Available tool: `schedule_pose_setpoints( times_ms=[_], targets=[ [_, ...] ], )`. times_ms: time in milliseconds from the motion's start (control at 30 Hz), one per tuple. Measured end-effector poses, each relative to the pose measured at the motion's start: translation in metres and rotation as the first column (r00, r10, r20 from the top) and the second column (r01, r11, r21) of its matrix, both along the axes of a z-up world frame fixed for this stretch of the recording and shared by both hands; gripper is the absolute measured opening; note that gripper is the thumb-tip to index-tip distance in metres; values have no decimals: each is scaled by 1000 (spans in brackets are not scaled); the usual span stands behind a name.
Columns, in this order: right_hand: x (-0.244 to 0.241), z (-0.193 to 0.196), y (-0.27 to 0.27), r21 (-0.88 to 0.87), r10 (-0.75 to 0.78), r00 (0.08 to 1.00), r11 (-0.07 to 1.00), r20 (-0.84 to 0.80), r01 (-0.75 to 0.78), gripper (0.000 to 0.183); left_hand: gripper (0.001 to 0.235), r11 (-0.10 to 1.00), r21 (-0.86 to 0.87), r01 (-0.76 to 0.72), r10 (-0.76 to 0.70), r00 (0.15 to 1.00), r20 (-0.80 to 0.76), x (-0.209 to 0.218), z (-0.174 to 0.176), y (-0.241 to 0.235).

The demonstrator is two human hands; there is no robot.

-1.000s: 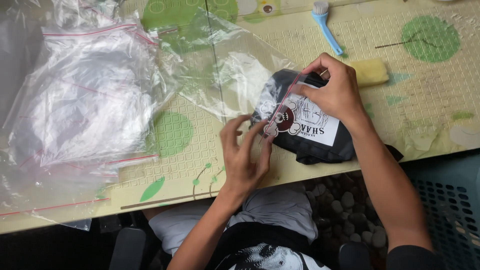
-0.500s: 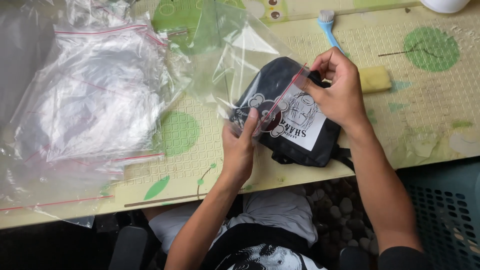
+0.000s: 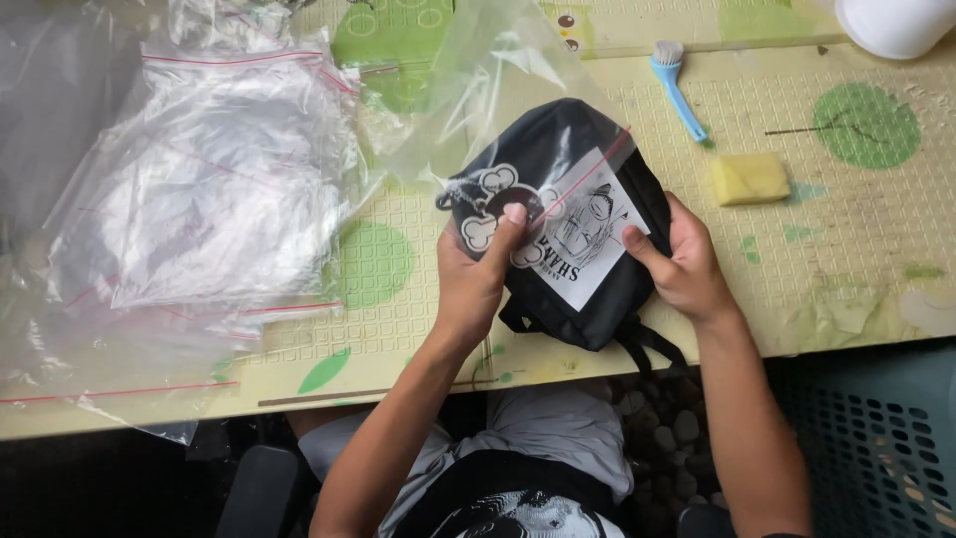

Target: The person cleans a small black bag with a sponge and a brush, then places it into a clear plastic bag. They attach a sticker to the bag, seal the plastic bag, and place it into a basket.

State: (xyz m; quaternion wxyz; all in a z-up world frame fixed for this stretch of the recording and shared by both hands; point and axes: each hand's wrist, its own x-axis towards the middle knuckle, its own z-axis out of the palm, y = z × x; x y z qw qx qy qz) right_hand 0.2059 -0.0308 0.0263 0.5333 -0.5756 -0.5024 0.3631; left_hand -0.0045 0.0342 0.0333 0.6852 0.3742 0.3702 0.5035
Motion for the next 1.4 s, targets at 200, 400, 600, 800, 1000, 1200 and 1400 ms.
schedule_pose_setpoints(
  times_ms=[200, 400, 600, 800, 1000, 1200, 1400],
  targets=[
    [-16, -46, 1, 115, -333, 940, 934, -69, 339, 31, 45, 945, -207, 255, -316, 877, -361, 13, 16, -13],
    [-2, -40, -10, 126, -177, 984, 977, 32, 172, 98, 45, 932, -229, 280, -344, 883, -320, 2, 19, -12],
    [20, -35, -29, -1, 350, 925, 935, -146, -354, 150, 32, 932, -37, 362, -360, 903, -236, -18, 5, -9],
    [17, -51, -25, -11, 146, 982, 989, -121, -149, 118, 61, 913, 18, 407, -397, 900, -181, -23, 12, -4],
    [-7, -51, -22, 47, -210, 977, 976, -35, 211, 64, 146, 872, 86, 482, -466, 871, -157, -39, -31, -9],
    [-13, -50, -20, 40, -255, 967, 966, 20, 254, 53, 124, 896, 251, 366, -310, 921, -236, -38, -48, -18],
    [3, -50, -24, 7, -84, 996, 996, 6, 84, 93, 103, 913, 236, 331, -273, 929, -250, -38, -30, -23]
  ],
)
